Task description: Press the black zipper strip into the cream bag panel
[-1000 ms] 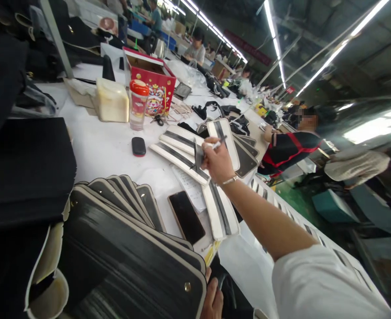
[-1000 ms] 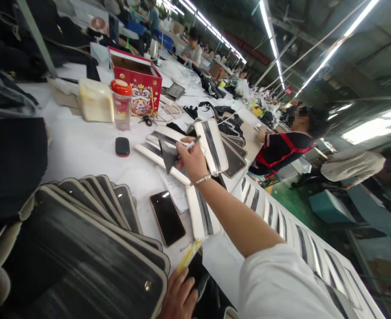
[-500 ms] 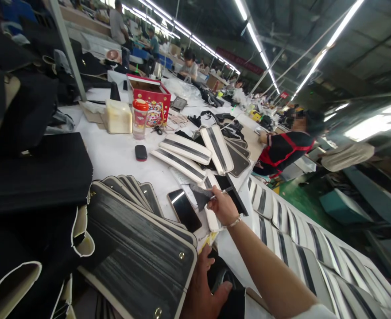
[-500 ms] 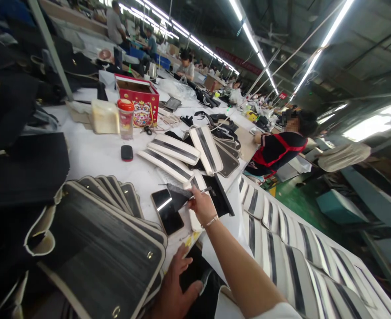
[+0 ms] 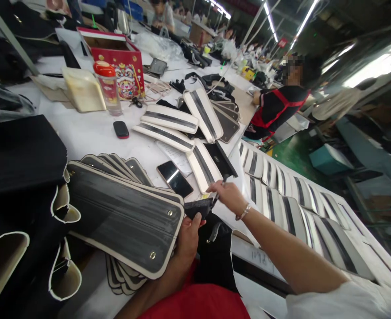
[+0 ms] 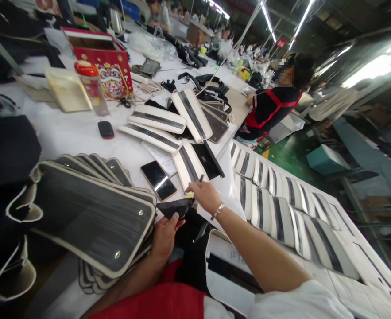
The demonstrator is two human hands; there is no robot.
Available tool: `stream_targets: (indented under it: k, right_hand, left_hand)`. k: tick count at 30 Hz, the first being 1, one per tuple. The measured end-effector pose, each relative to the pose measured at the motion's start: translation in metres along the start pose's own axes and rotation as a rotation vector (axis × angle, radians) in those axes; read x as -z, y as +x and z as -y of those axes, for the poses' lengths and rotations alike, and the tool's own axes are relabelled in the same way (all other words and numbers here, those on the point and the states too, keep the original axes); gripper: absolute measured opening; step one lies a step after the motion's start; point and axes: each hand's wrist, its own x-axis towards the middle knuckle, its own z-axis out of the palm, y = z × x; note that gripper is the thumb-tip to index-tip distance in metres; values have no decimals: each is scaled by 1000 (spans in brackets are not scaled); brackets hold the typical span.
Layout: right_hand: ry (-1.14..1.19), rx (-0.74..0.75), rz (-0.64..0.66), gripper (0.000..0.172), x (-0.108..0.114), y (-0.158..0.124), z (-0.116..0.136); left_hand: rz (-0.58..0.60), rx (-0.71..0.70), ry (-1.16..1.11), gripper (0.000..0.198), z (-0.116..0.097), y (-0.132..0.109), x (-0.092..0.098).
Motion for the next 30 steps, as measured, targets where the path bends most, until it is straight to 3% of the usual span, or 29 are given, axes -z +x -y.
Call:
stream_targets:
  k: [5,8,10,13,16,18,20,22,25,30]
  right_hand:
    - [-50,-24,-418,52,52,11,-17]
    - [-282,136,-503,45,54,12,-19]
    - [-370,155,-433,40,44,12,-18]
    - [-228,133,-268,41,25,16,-15]
    - [-173,222,-111,43,5,24,-15]
    - [-284,298,-12,41,-9,33,-16]
    - [-474,435,81,35,-23,45,-20]
    - [-672,643,142,26,-35,59,-24]
    - [-863,901,129,23,-48,76,-27]
    - [-997,939,-40,21,-58,82,-12]
  left_hand:
    - [95,25,-42,40,-3,-4,-9]
    - [154,103,-50,43,-7,-7,-14]
    - [141,136,-27,44,-8,-8,-15]
    - [116,162,-5,45,-9,-6,-16]
    - [111,156,-10,42,-8,-5,-16]
    - [130,148,50,35,-7,-5,-16]
    - [183,97,252,22,-3,-7,-15]
    - [266,-35,618,14,3,-10,-13]
    - [403,-194,1126,12,10,-14,-8]
    - [571,-187,1310,28,12,-15,-5]
